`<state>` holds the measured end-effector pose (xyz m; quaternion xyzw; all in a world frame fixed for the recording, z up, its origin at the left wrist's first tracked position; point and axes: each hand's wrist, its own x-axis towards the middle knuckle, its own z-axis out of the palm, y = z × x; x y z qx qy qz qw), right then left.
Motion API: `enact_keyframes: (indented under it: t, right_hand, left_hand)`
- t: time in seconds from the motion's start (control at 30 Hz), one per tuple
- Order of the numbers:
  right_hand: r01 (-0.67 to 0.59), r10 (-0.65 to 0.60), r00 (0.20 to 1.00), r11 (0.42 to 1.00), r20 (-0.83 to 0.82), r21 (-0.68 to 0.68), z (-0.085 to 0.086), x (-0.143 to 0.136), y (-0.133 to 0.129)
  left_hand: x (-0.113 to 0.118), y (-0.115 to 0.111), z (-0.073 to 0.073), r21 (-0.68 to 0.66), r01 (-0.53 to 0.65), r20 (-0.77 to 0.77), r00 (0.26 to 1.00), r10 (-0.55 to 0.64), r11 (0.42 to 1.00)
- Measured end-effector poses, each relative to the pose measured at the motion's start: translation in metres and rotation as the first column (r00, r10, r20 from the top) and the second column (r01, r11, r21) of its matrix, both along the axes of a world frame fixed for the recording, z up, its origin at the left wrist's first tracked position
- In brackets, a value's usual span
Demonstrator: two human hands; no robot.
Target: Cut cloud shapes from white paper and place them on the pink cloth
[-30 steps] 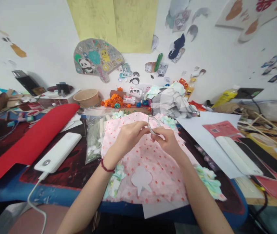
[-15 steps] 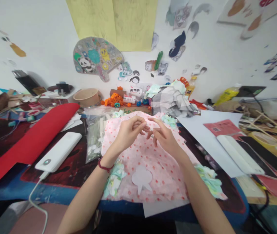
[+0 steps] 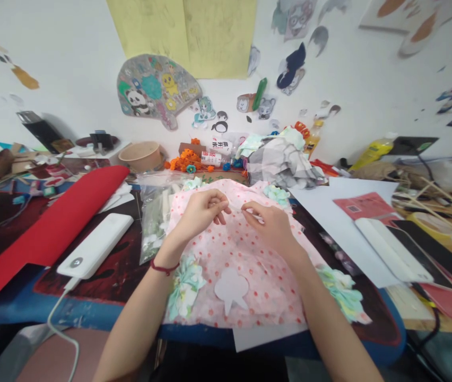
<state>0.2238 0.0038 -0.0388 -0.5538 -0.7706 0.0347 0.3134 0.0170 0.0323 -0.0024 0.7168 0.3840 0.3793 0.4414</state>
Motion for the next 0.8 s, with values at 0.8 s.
enact_keyframes:
  t: [0.8]
  right_hand:
    - [0.056,-0.067,0.985,0.996,0.160,0.075,-0.009,0.000,0.001]
  left_hand:
    - [0.032,-0.003,-0.032,0.615,0.070,-0.526,0.778,0.343,0.785]
